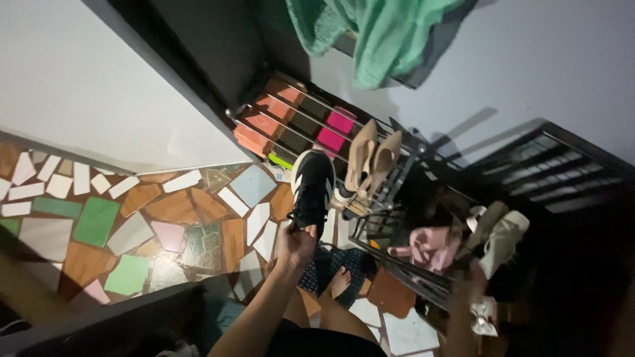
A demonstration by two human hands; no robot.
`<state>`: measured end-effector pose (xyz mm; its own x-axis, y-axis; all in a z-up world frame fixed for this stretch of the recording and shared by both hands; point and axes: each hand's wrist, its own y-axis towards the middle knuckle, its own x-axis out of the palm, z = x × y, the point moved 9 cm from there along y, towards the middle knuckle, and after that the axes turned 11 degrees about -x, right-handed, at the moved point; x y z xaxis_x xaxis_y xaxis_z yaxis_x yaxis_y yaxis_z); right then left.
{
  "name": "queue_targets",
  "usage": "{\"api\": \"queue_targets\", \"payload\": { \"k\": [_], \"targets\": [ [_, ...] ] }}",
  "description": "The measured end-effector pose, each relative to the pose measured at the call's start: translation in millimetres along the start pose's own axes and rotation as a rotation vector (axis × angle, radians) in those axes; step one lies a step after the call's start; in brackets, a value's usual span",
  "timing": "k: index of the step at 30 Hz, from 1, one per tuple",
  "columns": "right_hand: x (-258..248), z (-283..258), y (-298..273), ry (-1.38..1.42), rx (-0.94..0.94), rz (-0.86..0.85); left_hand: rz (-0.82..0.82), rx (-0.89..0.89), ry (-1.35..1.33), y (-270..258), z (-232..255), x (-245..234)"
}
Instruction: Cleaning shoes with a small pink brush and organizing them on a shoe rack.
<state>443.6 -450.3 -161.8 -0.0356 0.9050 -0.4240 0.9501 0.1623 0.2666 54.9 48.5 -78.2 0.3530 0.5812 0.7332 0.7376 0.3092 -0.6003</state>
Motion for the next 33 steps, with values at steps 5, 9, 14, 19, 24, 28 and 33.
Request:
{"api": "queue_targets", "payload": {
  "k": [5, 9, 14, 19, 24, 28, 33],
  "targets": [
    [-19, -281, 46, -0.413, -0.215, 0.111, 0.182, 0.097, -0.062, -27, -1, 47],
    [54, -396, 61, 0.063, -0.474, 0.072, 0.188, 0.078, -0.115, 27, 23, 33],
    [261, -454, 7, 0.151, -0.384, -0.426, 0.119, 0.052, -0.142, 135, 50, 17],
    [432, -342, -45, 0.233, -0.245, -0.857, 0.139, 0.002, -0.126, 185, 52, 50],
    [476, -332, -38, 0.185, 0.044, -0.778, -0.018, 0.008, 0.054, 195, 58, 123],
    [515, -297, -46, 0.189, 0.309, -0.880, 0.041, 0.005, 0.157, 221, 81, 100],
    [534, -331, -33, 0.164, 0.270, -0.957, -0.018, -0.142, 0.300, 215, 102, 121]
  ]
}}
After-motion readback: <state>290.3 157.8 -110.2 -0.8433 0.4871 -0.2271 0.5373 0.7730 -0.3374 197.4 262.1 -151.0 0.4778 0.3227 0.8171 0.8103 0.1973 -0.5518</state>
